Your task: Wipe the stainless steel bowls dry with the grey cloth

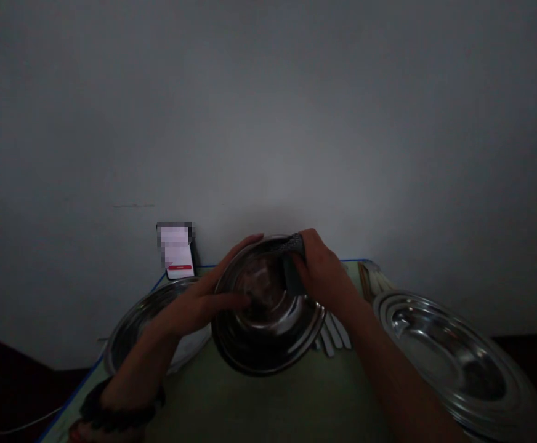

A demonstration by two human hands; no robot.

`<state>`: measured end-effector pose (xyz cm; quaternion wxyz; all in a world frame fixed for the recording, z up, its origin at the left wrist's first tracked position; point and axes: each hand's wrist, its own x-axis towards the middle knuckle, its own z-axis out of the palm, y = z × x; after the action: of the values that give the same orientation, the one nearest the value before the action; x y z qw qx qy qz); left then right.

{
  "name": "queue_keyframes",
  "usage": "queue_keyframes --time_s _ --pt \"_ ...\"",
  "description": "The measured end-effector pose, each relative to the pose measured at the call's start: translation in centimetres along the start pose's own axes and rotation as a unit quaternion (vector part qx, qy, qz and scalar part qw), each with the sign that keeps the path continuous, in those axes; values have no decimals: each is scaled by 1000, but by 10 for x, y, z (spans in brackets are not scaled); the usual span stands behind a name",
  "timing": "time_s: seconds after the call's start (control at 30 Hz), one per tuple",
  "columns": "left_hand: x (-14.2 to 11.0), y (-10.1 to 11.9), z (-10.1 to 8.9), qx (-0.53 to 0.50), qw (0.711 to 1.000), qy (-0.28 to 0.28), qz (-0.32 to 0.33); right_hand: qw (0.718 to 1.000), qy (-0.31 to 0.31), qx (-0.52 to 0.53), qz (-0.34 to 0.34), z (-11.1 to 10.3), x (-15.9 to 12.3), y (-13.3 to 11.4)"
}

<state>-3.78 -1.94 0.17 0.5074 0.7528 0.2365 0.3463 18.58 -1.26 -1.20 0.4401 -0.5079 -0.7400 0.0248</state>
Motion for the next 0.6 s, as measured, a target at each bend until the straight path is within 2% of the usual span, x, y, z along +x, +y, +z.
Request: queue_keyframes --time_s 0.07,0.13,0.23,0.33,0.43,0.5,0.57,0.6 --pt "1 0 -1 5 1000 19 -9 1000 12 2 -12 0 0 -1" --pt "3 0 0 22 997 73 11 997 69 18 4 2 2 3" --pt "8 -1 8 62 983 148 86 981 158 63 90 7 5 14" --pt "11 -1 23 109 972 159 136 963 197 104 152 11 6 22" --pt "12 0 37 148 958 196 150 961 218 102 135 12 6 21" --pt "12 0 39 151 946 237 158 964 224 79 115 11 6 17" --pt "11 -1 34 138 947 240 163 971 216 52 93 8 5 14" --pt "11 -1 29 124 954 221 160 975 205 37 81 5 5 13"
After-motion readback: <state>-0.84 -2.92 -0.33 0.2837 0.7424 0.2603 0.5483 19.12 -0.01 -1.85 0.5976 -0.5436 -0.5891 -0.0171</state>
